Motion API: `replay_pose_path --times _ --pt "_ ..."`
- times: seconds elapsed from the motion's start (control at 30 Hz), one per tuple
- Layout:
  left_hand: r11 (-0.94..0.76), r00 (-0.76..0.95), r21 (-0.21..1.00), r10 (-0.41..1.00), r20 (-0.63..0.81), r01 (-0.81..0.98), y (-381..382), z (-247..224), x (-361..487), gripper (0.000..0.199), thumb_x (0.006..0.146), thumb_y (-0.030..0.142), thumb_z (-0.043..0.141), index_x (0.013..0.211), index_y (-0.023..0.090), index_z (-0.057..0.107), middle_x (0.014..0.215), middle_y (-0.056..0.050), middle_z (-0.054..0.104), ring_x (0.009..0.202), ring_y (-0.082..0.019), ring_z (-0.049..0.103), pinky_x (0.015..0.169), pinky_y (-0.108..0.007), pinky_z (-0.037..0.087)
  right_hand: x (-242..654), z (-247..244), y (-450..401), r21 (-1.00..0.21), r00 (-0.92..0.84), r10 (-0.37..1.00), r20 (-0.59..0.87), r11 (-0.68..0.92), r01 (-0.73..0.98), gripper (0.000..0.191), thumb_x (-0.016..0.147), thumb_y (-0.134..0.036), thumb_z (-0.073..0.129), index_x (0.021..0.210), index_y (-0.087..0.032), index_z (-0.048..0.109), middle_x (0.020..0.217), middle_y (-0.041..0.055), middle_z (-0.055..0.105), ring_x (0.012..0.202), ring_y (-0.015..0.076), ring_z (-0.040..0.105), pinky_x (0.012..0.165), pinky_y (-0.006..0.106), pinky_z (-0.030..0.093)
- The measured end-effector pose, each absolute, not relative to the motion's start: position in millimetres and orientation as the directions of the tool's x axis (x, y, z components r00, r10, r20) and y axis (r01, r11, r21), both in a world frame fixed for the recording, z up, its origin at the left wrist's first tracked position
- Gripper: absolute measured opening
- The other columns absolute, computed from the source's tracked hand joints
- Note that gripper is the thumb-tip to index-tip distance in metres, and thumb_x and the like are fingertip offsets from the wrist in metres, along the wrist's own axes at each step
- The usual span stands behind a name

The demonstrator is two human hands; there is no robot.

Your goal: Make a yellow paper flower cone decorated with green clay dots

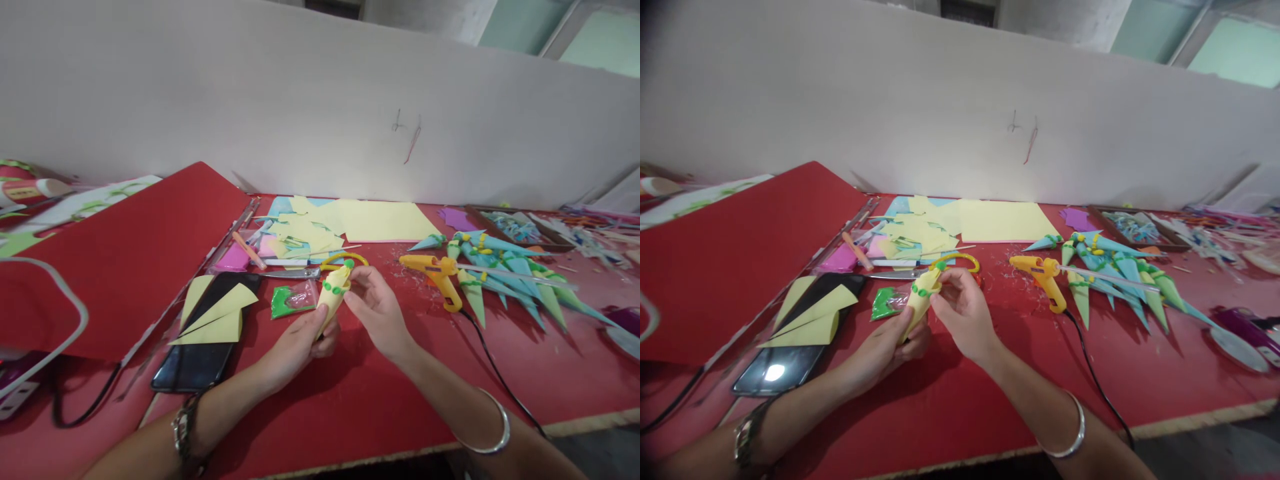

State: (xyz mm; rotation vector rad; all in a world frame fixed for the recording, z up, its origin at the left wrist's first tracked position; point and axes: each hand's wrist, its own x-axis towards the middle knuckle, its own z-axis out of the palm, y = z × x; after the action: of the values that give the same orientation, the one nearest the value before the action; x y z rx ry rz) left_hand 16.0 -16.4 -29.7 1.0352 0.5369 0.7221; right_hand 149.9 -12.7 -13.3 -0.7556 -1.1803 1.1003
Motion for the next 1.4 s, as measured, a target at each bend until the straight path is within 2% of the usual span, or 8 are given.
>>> replay_pose_path --times 0.2,0.43,0.73,0.93,1.1,1.27,1.4 --pt "0.325 0.687 0.909 0.724 -0.062 -0.261 -17 -30 16 0.043 0.08 0.058 0.039 0.061 0.018 0.038 0.043 0.009 0.026 0.04 -0.006 0.018 0.041 -0.022 0.014 150 -14 -13 -0.911 0.029 0.949 0.314 0.31 -0.273 0.015 0.07 -0.02 0.06 0.079 -0.021 0.048 0.081 -0.0019 0.053 0.077 0.0105 0.054 0.071 0.024 0.045" --pt "0.333 0.668 0.93 0.729 -0.149 -0.156 -19 -24 15 0.043 0.079 0.059 0.036 0.064 0.019 0.037 0.043 0.01 0.026 0.037 -0.005 0.015 0.036 -0.019 0.01 150 -15 -13 -0.912 0.031 0.951 0.307 0.303 -0.276 0.015 0.071 -0.018 0.059 0.079 -0.021 0.048 0.08 -0.0025 0.053 0.077 0.0098 0.054 0.071 0.023 0.044" --pt "0.221 0.612 0.969 0.753 -0.241 0.109 -24 -19 16 0.049 0.07 0.065 0.044 0.059 0.017 0.043 0.046 0.006 0.039 0.034 -0.004 0.029 0.032 -0.018 0.019 151 -16 -14 -0.929 -0.035 0.956 0.291 0.274 -0.248 0.014 0.071 -0.018 0.059 0.079 -0.021 0.048 0.081 -0.0021 0.053 0.076 0.0106 0.053 0.07 0.024 0.044" --pt "0.241 0.627 0.966 0.74 -0.243 0.09 -24 -24 18 0.047 0.072 0.06 0.046 0.055 0.017 0.04 0.045 0.007 0.042 0.03 -0.005 0.042 0.033 -0.018 0.025 151 -16 -17 -0.931 -0.099 0.951 0.294 0.262 -0.252 0.016 0.071 -0.019 0.059 0.083 -0.023 0.049 0.086 -0.0014 0.053 0.08 0.0112 0.053 0.072 0.025 0.044" --pt "0.237 0.587 0.97 0.778 -0.221 0.051 -24 -18 19 0.046 0.073 0.056 0.047 0.051 0.016 0.042 0.043 0.005 0.045 0.037 -0.008 0.05 0.041 -0.019 0.032 152 -16 -17 -0.925 -0.168 0.937 0.307 0.253 -0.283 0.033 0.068 -0.028 0.066 0.095 -0.025 0.047 0.096 0.0021 0.054 0.085 0.0147 0.055 0.077 0.03 0.046" --pt "0.298 0.494 0.953 0.838 -0.231 -0.06 -22 -16 20 0.034 0.074 0.049 0.051 0.063 0.017 0.046 0.049 0.003 0.054 0.042 -0.012 0.055 0.044 -0.022 0.039 149 -15 -16 -0.927 -0.047 0.952 0.303 0.283 -0.246 0.023 0.077 -0.036 0.056 0.094 -0.024 0.047 0.092 0.0025 0.054 0.088 0.0153 0.054 0.078 0.031 0.047" --pt "0.327 0.463 0.939 0.852 -0.244 -0.107 -21 -18 20 0.034 0.072 0.048 0.054 0.062 0.017 0.045 0.05 0.005 0.051 0.041 -0.011 0.053 0.043 -0.023 0.04 145 -15 -16 -0.945 -0.053 0.964 0.261 0.243 -0.219 0.025 0.077 -0.036 0.055 0.097 -0.026 0.045 0.099 0.0037 0.053 0.094 0.0165 0.053 0.078 0.031 0.047"
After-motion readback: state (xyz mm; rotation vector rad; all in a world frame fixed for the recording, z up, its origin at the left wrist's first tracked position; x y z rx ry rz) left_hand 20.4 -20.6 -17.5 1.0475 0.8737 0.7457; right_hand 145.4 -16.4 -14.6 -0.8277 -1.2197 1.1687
